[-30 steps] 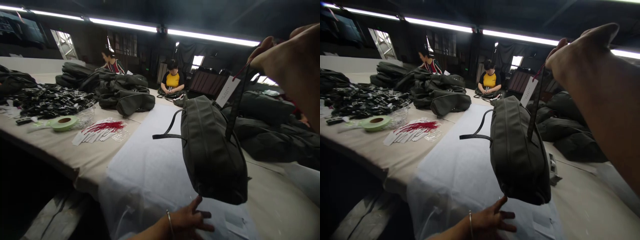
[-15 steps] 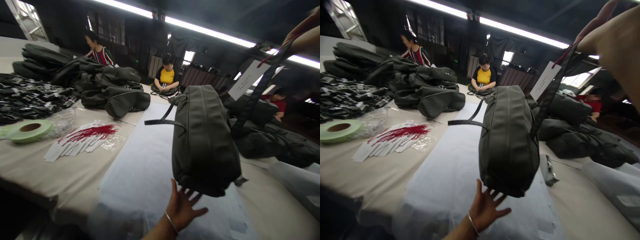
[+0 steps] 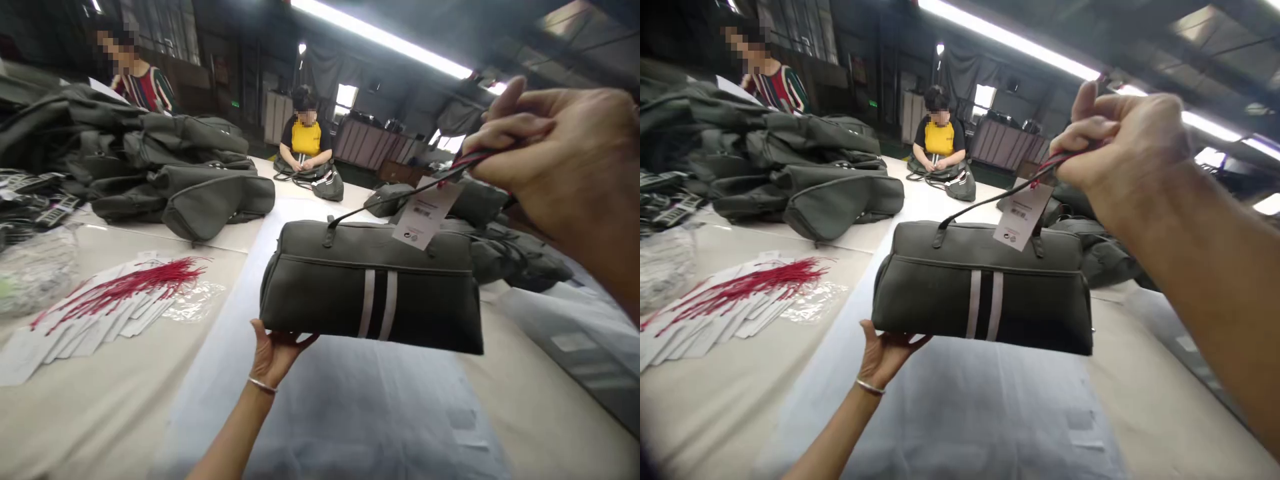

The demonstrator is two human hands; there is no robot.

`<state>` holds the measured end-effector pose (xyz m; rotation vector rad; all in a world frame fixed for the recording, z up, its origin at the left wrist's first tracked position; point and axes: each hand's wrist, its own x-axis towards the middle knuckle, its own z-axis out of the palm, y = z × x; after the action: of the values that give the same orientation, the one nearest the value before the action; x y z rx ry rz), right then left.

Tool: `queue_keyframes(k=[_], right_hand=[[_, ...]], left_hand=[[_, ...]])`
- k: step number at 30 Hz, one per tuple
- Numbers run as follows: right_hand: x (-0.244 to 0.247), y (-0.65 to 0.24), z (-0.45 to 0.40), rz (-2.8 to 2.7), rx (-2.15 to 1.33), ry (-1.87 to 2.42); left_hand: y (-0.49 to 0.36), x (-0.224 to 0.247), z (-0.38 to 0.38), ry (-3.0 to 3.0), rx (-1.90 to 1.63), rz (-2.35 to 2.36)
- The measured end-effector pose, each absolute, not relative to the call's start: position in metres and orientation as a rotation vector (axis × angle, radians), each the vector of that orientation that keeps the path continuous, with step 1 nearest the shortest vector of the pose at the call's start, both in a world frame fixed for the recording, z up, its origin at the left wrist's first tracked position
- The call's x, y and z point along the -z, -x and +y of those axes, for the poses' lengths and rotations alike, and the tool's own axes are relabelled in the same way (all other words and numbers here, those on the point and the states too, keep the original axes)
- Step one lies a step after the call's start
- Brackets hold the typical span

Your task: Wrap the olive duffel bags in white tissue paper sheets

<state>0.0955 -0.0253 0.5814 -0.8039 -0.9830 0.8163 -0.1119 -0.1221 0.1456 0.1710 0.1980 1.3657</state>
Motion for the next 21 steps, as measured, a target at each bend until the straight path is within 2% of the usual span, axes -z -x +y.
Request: queue_keyframes(k=[3,10,18,21], right_hand=[[-0.569,-0.083,-0.035,-1.041,-1.095,0.894],[-0.521,-0.090,-0.050,-1.198,-1.460,0.642],[-0.498,-0.130,-0.038,-1.290,-1.637,0.259],[-0.490,-0.128,-0.028,-1.313,-1.758,0.135]], left_hand=[[0.092,-0.131,-0.111,0.051,-1.292,0.236],[0.032,-0.118,-0.130,0.057,-1.153,0.160],[0.016,-0.136,-0.123,-0.149,-1.287,0.159],[-0.001,-0.139,-0.125,-0.110,-1.183,0.191]])
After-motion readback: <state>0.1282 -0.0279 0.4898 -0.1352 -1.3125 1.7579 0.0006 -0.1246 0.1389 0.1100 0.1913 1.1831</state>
